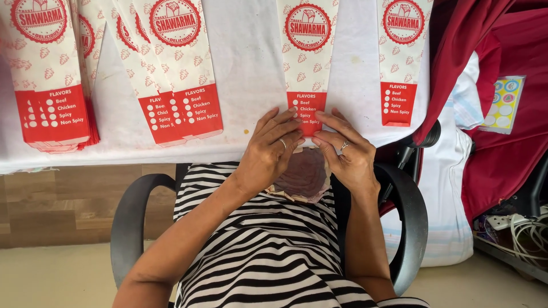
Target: The person is preparing shawarma bags by laying them out in overlapping rows and applying glue to the edges for assembly.
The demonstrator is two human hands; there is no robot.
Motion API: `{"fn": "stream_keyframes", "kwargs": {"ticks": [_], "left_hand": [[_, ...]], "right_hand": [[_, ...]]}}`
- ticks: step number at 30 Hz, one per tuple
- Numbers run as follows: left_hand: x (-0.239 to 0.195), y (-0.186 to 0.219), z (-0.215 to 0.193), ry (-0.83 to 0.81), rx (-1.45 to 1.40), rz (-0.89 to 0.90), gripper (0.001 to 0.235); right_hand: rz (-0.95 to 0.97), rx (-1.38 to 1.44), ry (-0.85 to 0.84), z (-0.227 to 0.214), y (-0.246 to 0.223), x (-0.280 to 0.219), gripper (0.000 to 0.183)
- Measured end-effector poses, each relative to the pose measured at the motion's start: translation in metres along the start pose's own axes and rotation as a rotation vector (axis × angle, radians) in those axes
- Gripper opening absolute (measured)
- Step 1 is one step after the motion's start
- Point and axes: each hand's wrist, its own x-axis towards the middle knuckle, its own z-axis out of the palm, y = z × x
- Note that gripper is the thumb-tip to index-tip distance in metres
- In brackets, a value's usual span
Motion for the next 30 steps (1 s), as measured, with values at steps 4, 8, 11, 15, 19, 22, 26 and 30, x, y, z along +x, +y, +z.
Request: {"fn": "stream_keyframes", "kwargs": {"ticks": [4,8,11,15,19,22,26,30], "left_hand": [[0.000,-0.002,0.012,0.043,-0.016,-0.083,0.006],[0.004,-0.001,0.012,0.027,-0.042,-0.183,0.010],[0.006,-0.001,0.012,0.000,-0.067,-0.226,0.014],[0.005,-0.006,0.013,-0.038,-0.088,-0.262,0.016],[0.006,-0.023,0.007,-0.111,-0.160,-0.276,0.022],[0.014,-0.026,-0.003,-0.273,-0.105,-0.243,0.037],[0.032,-0.014,-0.010,-0.421,0.027,-0.137,0.052],[0.039,-0.013,0.014,-0.449,0.062,-0.066,0.051]], "right_hand": [[0.033,-0.017,0.028,0.002,-0.006,0.008,0.006],[0.119,0.014,0.047,0.000,-0.014,0.015,0.009],[0.163,0.024,0.051,-0.001,-0.018,0.017,0.013],[0.200,0.027,0.054,0.000,-0.017,0.017,0.016],[0.251,0.071,0.035,-0.006,-0.015,0.015,0.012],[0.297,0.093,0.053,-0.009,-0.009,0.008,0.021],[0.229,-0.105,0.204,-0.036,0.013,-0.010,0.025],[0.225,-0.426,0.249,-0.061,0.030,-0.022,0.022]]}}
